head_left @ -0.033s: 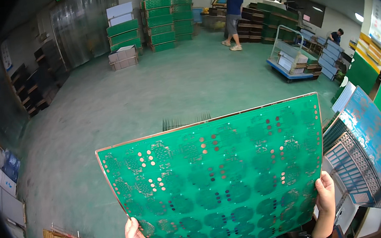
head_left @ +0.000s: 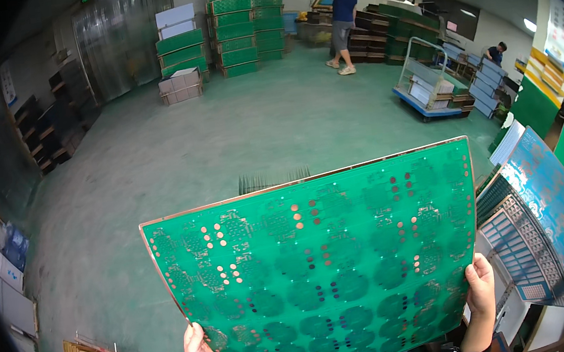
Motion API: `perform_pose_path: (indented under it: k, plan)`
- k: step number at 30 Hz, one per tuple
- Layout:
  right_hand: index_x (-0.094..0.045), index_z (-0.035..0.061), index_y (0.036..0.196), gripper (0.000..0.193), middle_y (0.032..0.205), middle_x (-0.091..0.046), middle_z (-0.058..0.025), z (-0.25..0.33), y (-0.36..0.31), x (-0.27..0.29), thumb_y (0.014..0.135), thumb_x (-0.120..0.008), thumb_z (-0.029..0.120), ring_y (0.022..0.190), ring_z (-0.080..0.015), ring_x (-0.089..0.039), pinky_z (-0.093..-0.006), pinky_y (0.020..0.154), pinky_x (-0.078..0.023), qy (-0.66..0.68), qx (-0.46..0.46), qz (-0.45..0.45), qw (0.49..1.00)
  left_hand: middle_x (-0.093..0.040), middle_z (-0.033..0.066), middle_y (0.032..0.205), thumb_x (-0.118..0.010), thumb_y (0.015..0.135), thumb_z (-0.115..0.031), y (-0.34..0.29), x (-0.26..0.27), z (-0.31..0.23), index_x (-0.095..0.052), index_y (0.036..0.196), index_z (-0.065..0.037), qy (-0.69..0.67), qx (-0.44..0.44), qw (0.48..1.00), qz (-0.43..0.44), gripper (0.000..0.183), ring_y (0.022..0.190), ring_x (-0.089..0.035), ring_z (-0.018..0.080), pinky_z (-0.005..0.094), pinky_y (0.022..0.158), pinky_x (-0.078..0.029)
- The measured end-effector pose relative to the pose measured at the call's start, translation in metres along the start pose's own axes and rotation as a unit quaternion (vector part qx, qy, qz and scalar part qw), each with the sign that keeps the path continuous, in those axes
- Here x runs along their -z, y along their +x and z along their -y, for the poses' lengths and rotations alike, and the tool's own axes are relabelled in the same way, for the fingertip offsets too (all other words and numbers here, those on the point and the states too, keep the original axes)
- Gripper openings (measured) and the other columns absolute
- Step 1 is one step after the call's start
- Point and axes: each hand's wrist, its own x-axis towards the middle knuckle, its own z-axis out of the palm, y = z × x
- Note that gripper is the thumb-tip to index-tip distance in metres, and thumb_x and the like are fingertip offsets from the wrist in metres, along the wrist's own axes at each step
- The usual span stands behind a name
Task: Cleaning and inspecting large patterned pcb-like sheets with a cloth and placing them into a storage rack.
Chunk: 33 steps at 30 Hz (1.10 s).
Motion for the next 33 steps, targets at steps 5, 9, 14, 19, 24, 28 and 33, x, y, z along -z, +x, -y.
perform_pose_path:
  k: [5,9,14,19,24,28,33]
  plan:
    - [-0.054,0.0013,0.097,0.018,0.090,-0.062,-0.0047,0.002,-0.006,-0.002,0.085,-0.061,0.012,0.081,-0.0114,-0.057,-0.0249,0.076,-0.044,0.028,-0.001,0.012,1.000,-0.058,0.0065,0.110,-0.046,0.092,-0.025,0.002,0.007,0.004,-0.049,0.116,0.001,-0.001,0.004,1.000,0.016,0.036,0.099,-0.053,0.0146,0.0277,0.085,-0.040]
    - [-0.054,0.0005,0.096,0.017,0.091,-0.062,-0.0064,0.010,-0.009,-0.007,0.085,-0.060,0.012,0.080,-0.0121,-0.058,-0.0257,0.076,-0.045,0.010,-0.005,0.021,1.000,-0.059,0.0050,0.107,-0.044,0.094,-0.028,0.005,0.013,0.015,-0.050,0.114,-0.002,-0.004,0.005,1.000,0.001,0.034,0.096,-0.055,0.0141,0.0285,0.084,-0.043]
    - [-0.054,-0.0015,0.098,0.020,0.089,-0.063,-0.0065,0.011,-0.012,-0.011,0.085,-0.060,0.012,0.077,-0.0110,-0.058,-0.0244,0.073,-0.046,0.010,-0.005,0.019,1.000,-0.059,0.0041,0.105,-0.044,0.094,-0.028,0.003,0.017,0.017,-0.050,0.115,-0.002,-0.005,0.016,1.000,-0.021,0.034,0.095,-0.055,0.0132,0.0288,0.083,-0.044]
    - [-0.054,-0.0020,0.100,0.022,0.089,-0.063,-0.0063,0.013,-0.014,-0.010,0.085,-0.061,0.012,0.077,-0.0107,-0.058,-0.0241,0.072,-0.046,0.000,-0.007,0.013,1.000,-0.059,0.0034,0.106,-0.044,0.094,-0.027,0.004,0.022,0.021,-0.050,0.115,-0.003,0.013,0.025,0.999,-0.024,0.033,0.094,-0.055,0.0130,0.0286,0.082,-0.044]
    - [-0.054,-0.0026,0.101,0.023,0.089,-0.063,-0.0061,0.011,-0.016,-0.008,0.085,-0.061,0.013,0.077,-0.0100,-0.057,-0.0234,0.072,-0.045,0.002,-0.013,0.018,1.000,-0.059,0.0024,0.103,-0.044,0.094,-0.028,0.004,0.016,0.023,-0.050,0.114,-0.003,-0.026,0.028,0.999,-0.021,0.032,0.093,-0.054,0.0120,0.0280,0.081,-0.044]
    - [-0.055,-0.0034,0.100,0.024,0.089,-0.063,-0.0065,0.013,-0.017,-0.011,0.084,-0.062,0.014,0.078,-0.0104,-0.057,-0.0240,0.072,-0.045,-0.010,-0.014,0.015,1.000,-0.059,0.0025,0.103,-0.044,0.094,-0.027,0.008,0.038,0.036,-0.050,0.114,-0.004,-0.033,0.037,0.999,-0.022,0.032,0.093,-0.054,0.0119,0.0281,0.082,-0.044]
    - [-0.055,-0.0038,0.101,0.025,0.090,-0.063,-0.0079,0.018,-0.020,-0.018,0.084,-0.062,0.014,0.080,-0.0117,-0.058,-0.0256,0.074,-0.045,0.004,-0.028,0.011,1.000,-0.059,0.0104,0.106,-0.044,0.093,-0.020,-0.007,0.023,0.030,-0.056,0.110,0.001,0.118,0.047,0.984,-0.124,0.029,0.094,-0.055,0.0205,0.0301,0.083,-0.043]
